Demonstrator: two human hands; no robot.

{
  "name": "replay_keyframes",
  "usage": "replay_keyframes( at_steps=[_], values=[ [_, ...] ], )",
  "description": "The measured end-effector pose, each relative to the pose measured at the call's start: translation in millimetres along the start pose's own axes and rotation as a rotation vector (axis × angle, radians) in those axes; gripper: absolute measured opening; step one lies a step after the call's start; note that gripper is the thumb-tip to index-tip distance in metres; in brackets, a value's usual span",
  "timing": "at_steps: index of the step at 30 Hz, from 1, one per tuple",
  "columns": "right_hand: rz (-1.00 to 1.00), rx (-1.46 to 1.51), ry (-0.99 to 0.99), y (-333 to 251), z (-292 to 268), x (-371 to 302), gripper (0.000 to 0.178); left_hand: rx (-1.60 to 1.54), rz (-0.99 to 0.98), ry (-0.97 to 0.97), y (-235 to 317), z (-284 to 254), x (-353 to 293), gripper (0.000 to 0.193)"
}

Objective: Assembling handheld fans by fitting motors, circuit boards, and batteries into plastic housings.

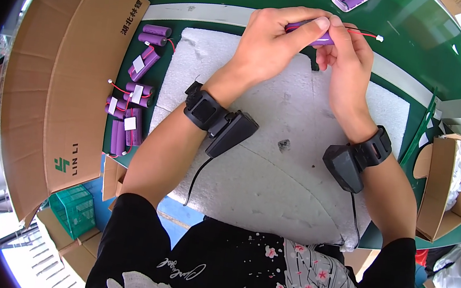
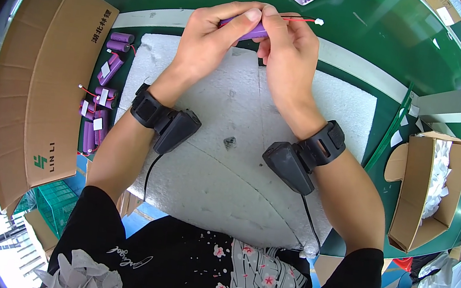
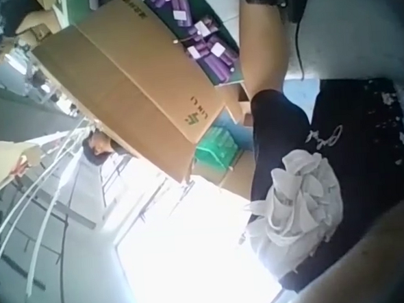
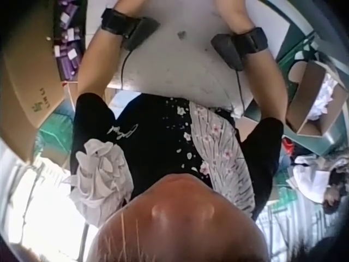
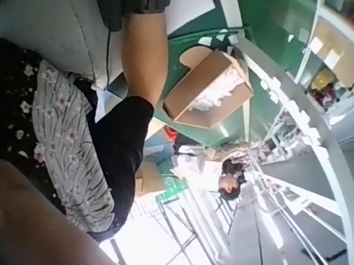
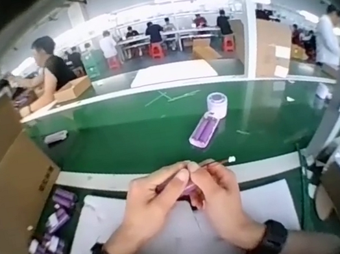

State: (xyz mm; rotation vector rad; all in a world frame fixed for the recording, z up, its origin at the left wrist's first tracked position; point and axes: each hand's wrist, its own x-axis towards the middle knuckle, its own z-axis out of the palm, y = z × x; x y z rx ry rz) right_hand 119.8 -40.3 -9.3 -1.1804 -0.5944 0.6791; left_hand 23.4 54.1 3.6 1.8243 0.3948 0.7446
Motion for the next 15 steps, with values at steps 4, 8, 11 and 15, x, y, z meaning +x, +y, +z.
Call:
replay_keyframes(
  at_steps=[4,8,11,15],
  values=[
    [-0.012,-0.011,0.01,-0.4,1.3,-3.1,0.029,-0.055,0.002,-0.011,1.6,0.0,-1.5,0.026],
    [-0.035,-0.026,0.006,0.2,0.7,-1.2,0.03,-0.081,0.002,-0.029,4.3,-1.4,0.8,0.025],
    [-0.045,-0.033,0.004,0.3,0.9,-1.1,0.03,-0.075,-0.013,-0.012,3.5,0.3,-0.7,0.026],
    [-0.045,-0.042,0.005,-0.3,1.2,-2.6,0.03,-0.143,-0.056,-0.024,5.5,-2.0,-0.5,0.03]
  ],
)
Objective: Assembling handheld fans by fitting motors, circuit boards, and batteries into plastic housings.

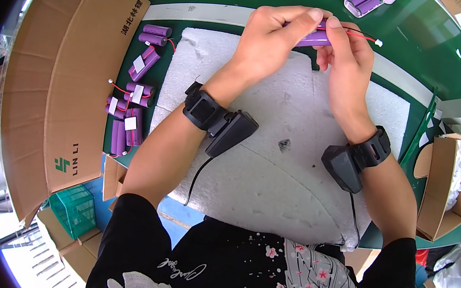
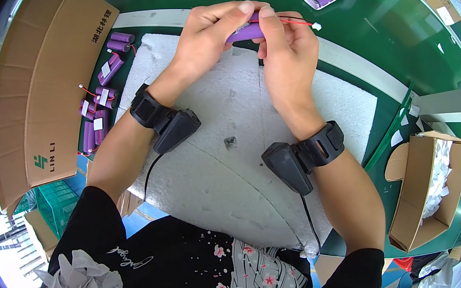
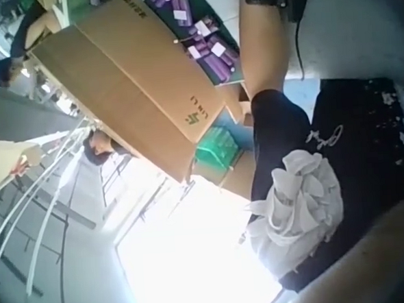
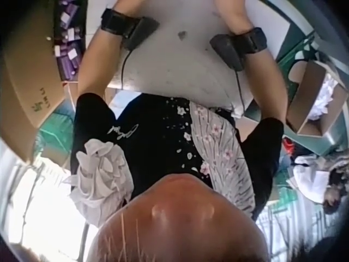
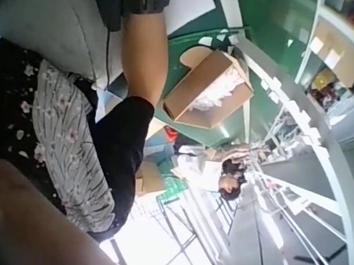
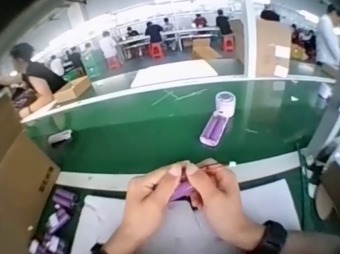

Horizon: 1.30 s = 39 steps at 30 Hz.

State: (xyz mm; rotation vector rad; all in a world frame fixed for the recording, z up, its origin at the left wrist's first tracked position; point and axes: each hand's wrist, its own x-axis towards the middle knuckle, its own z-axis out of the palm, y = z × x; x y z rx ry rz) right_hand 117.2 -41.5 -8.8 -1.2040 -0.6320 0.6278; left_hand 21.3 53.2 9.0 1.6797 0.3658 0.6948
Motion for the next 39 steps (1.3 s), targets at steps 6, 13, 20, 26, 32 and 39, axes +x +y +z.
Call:
replay_keyframes(
  at_steps=[6,13,20,26,32,39],
  values=[
    [0.001,-0.002,-0.002,-1,-1,1,0.028,-0.008,-0.006,0.014,-9,2,1,0.036],
    [-0.001,-0.003,0.012,-1,0,4,0.026,-0.014,0.001,-0.006,-9,3,2,0.035],
    [0.006,-0.002,0.019,0,0,2,0.026,-0.038,0.003,-0.022,-8,3,1,0.032],
    [0.014,-0.018,0.031,0,0,1,0.024,0.048,0.043,0.012,-17,6,2,0.031],
    [-0.004,0.004,0.024,0,1,4,0.027,-0.005,-0.113,-0.076,-3,-1,2,0.042],
    [-0.04,-0.102,-0.015,0,6,0,0.034,0.015,-0.056,0.031,-8,1,1,0.057]
  ],
)
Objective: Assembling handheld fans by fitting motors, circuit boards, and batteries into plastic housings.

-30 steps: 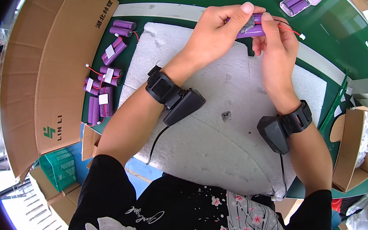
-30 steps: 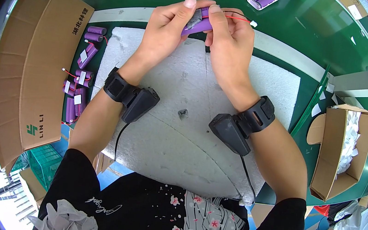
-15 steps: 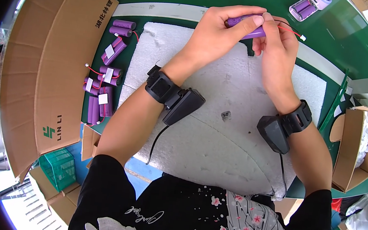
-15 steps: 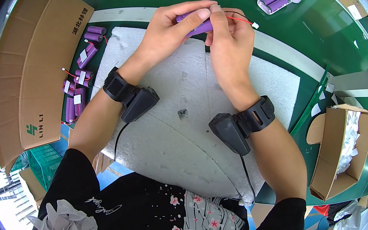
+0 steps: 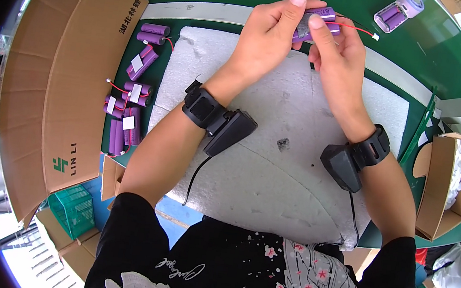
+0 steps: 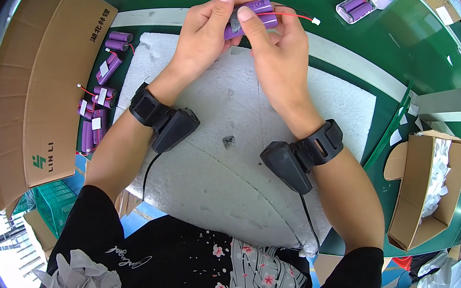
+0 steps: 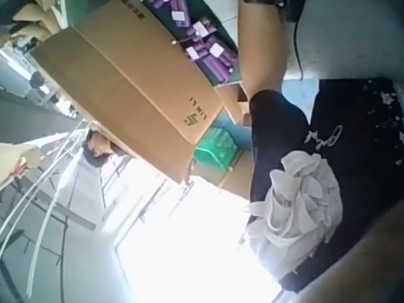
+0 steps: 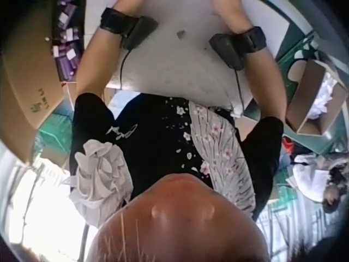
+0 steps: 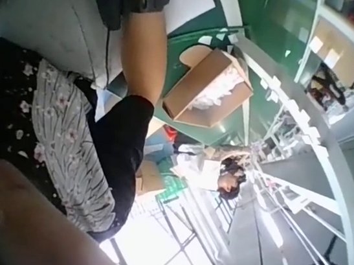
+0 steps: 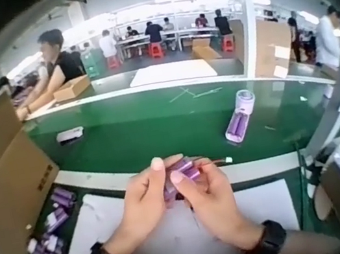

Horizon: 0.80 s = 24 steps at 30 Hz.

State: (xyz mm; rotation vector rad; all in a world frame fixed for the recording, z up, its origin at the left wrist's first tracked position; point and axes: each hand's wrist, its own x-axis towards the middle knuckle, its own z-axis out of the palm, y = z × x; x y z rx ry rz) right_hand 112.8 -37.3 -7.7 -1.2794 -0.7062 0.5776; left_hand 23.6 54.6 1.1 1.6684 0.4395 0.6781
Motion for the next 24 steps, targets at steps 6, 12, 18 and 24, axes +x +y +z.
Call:
replay_keyframes(
  at_steps=[6,12,18,24],
  values=[
    [-0.048,0.023,-0.055,6,2,0,0.036,-0.067,0.043,0.0,-1,2,-1,0.064],
    [0.013,-0.019,-0.121,3,-3,0,0.035,-0.056,0.0,0.007,-4,2,1,0.066],
    [0.002,-0.035,-0.189,3,-4,-1,0.037,-0.003,-0.023,0.029,-2,-3,1,0.066],
    [-0.038,-0.021,-0.166,9,-2,0,0.033,-0.101,-0.116,0.032,4,0,1,0.064]
  ],
)
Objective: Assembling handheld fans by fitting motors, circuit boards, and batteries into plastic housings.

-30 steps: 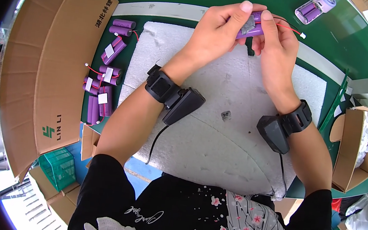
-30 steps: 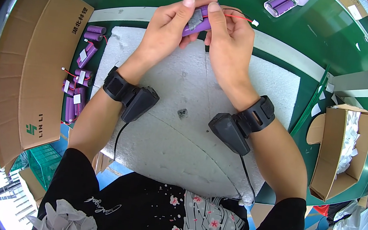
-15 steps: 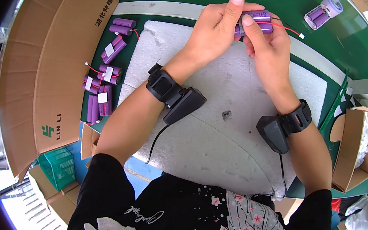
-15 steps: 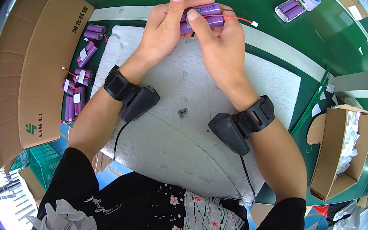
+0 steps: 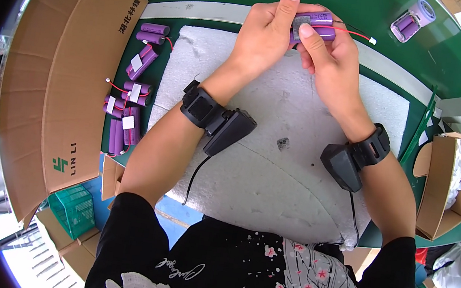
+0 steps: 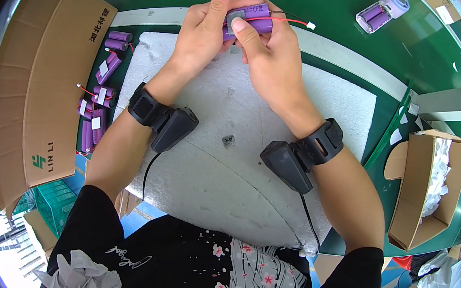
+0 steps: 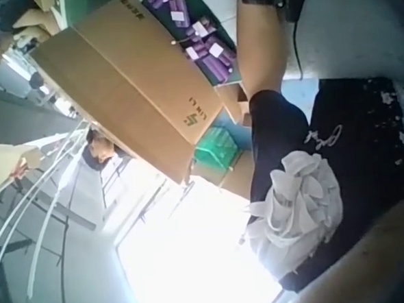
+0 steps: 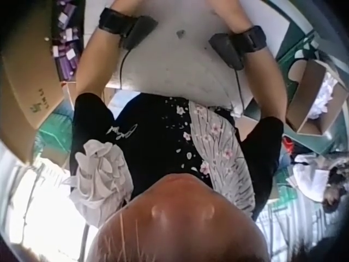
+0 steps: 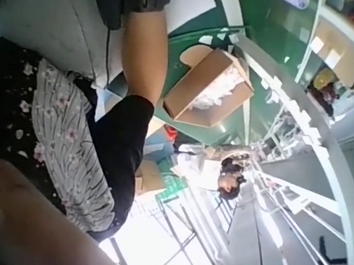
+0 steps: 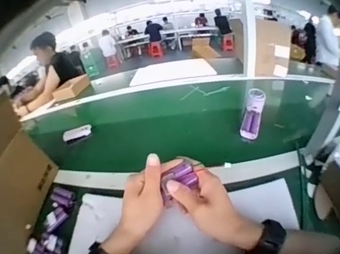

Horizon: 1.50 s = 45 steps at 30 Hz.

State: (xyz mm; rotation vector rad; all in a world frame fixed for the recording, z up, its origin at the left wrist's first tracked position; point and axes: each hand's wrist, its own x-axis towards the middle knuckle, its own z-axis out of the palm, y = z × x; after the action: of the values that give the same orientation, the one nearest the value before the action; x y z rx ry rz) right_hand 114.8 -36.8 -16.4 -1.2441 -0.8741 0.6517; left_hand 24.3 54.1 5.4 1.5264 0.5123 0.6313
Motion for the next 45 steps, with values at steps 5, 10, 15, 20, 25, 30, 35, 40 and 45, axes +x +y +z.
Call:
replay_keyframes(
  at_steps=[5,10,15,20,25,30,35,40,45],
  values=[
    [0.005,0.01,-0.033,-3,2,0,0.037,0.039,-0.009,0.046,0,0,0,0.062],
    [0.009,0.012,-0.055,-5,1,-2,0.043,0.054,-0.048,0.071,1,-1,0,0.061],
    [0.001,0.009,-0.064,-7,1,-2,0.047,0.053,-0.06,0.068,1,-1,1,0.06],
    [0.014,-0.006,-0.053,-4,1,-3,0.05,0.056,-0.076,0.079,2,-2,2,0.061],
    [0.03,0.002,-0.041,-7,1,-4,0.05,0.037,-0.063,0.076,3,-1,-1,0.061],
    [0.048,0.041,0.022,-9,4,-4,0.051,-0.033,0.066,-0.012,-2,1,0,0.063],
    [0.04,0.047,0.035,-12,2,-1,0.05,0.058,0.207,-0.045,-10,1,2,0.063],
    [0.065,0.035,0.042,-9,2,-2,0.05,0.01,0.118,-0.09,-6,0,1,0.064],
    [0.058,0.037,0.023,-10,1,-3,0.054,0.059,0.065,-0.039,-6,-1,1,0.065]
  ],
)
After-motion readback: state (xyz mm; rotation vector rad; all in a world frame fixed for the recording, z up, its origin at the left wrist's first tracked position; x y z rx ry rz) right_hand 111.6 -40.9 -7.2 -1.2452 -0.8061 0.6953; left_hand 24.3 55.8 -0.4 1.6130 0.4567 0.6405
